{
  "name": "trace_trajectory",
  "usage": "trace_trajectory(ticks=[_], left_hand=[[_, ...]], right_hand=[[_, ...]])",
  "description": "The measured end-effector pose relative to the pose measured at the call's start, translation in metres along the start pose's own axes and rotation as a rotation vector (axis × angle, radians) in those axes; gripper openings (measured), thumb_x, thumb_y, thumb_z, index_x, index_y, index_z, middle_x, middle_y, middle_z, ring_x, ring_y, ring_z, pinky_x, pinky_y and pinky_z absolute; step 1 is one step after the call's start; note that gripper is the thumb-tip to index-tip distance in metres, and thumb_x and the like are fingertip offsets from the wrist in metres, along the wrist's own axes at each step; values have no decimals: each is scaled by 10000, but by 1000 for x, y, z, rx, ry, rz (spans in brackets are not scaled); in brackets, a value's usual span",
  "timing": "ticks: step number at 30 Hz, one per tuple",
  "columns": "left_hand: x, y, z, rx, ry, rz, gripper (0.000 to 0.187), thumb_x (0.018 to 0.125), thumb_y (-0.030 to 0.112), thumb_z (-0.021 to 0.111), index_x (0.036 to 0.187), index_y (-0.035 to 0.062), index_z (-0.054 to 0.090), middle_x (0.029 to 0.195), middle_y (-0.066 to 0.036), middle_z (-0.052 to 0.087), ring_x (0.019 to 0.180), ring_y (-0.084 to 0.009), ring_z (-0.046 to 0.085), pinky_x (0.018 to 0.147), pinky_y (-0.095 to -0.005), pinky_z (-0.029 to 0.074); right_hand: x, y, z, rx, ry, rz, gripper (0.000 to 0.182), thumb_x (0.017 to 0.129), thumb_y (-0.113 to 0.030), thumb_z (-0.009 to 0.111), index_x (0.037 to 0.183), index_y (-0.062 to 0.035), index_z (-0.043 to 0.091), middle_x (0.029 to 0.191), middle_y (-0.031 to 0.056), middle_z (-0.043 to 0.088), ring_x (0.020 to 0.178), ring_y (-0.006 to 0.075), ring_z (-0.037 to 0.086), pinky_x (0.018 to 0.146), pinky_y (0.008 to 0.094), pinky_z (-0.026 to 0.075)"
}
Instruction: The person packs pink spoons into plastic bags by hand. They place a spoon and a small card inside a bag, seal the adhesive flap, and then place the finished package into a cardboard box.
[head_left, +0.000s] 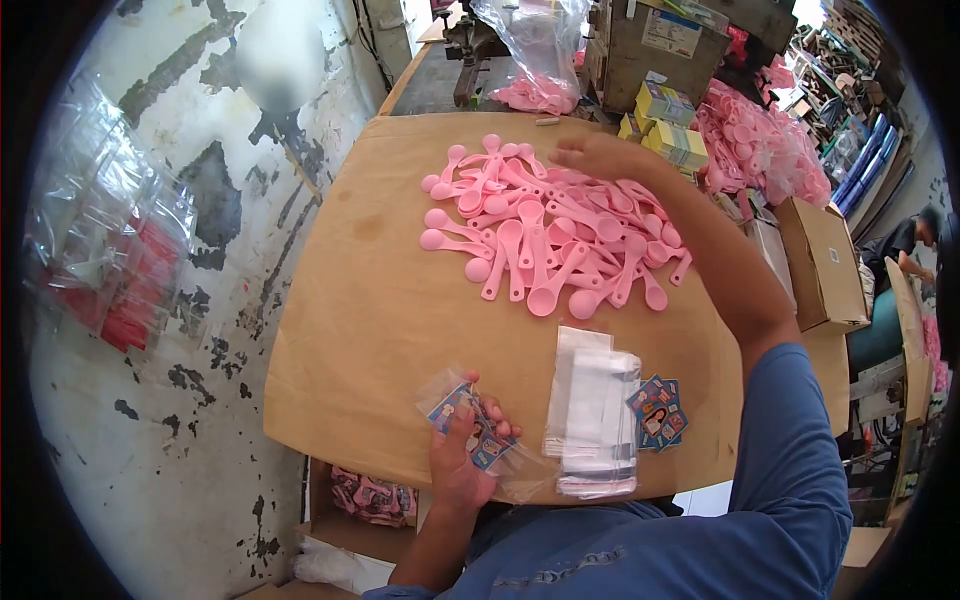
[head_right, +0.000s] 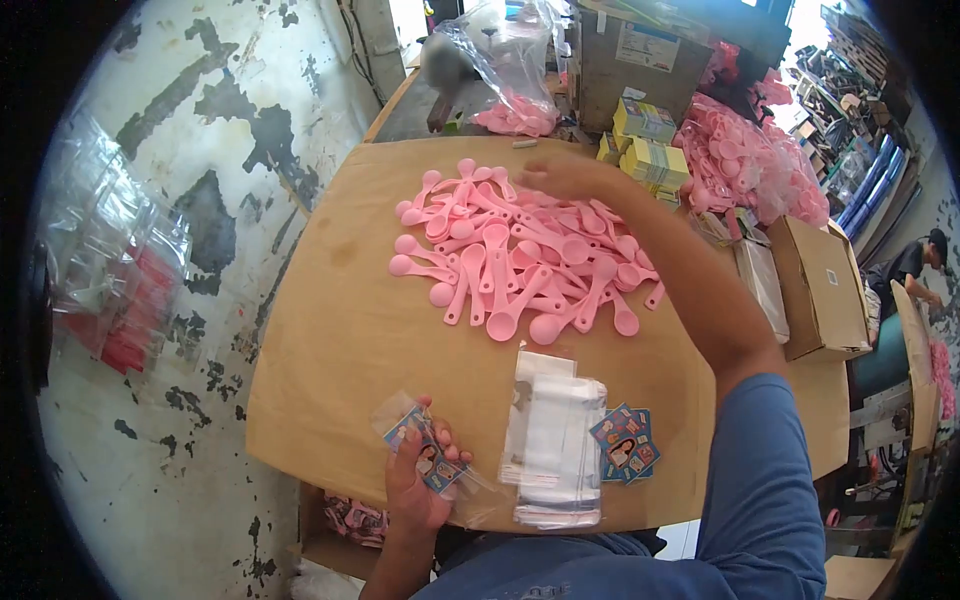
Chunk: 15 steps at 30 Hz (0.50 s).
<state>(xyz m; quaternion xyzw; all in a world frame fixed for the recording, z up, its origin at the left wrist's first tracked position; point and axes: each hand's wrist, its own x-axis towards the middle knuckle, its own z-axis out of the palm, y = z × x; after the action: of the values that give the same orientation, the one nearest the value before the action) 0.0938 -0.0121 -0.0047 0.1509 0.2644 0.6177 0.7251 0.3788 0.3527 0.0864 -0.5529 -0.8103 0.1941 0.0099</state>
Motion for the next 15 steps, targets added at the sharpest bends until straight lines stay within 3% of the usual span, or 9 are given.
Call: trace_trajectory(ticks=[3,6,9,12,15], left_hand=[[1,-3,-5,-22,2,14,499,1074,293,603,1484,62,438,993,-85,616,865,-180,642,841,-420,577],[0,-3,-3,-18,8,36,493,1072,282,606,1478,59,438,992,-93,617,867,-188,648,849,-427,587],[1,-3,-2,-28,7,49,492,1074,282,601,1480,60,432,990,-90,613,867,-186,644,848,-424,584],[0,-3,-3,-41,-1,48,505,1074,287,605,1486,60,423,991,-88,612,866,-183,642,845,-421,581],[0,-4,-3,-43,-5,37,523,1071,298,613,1493,60,415,992,-85,613,864,-180,641,846,-420,580]], right_hand=[[41,-13,5,-66,51,-37,754,1049,-666,426,1550,-107,486,1460,216,599,1366,341,562,1145,436,425],[16,-67,4,56,114,-135,758,1041,-667,446,1553,-109,482,1493,217,571,1388,352,541,1166,426,407],[68,-42,47,115,63,-365,739,1033,-664,474,1574,-161,462,1551,203,518,1426,351,503,1190,419,382],[52,-36,56,133,50,-355,718,1030,-658,483,1546,-160,496,1567,205,498,1437,373,482,1200,426,364],[-1,-43,38,216,-72,-380,649,1070,-589,478,1586,-197,438,1601,173,465,1440,323,486,1203,414,361]])
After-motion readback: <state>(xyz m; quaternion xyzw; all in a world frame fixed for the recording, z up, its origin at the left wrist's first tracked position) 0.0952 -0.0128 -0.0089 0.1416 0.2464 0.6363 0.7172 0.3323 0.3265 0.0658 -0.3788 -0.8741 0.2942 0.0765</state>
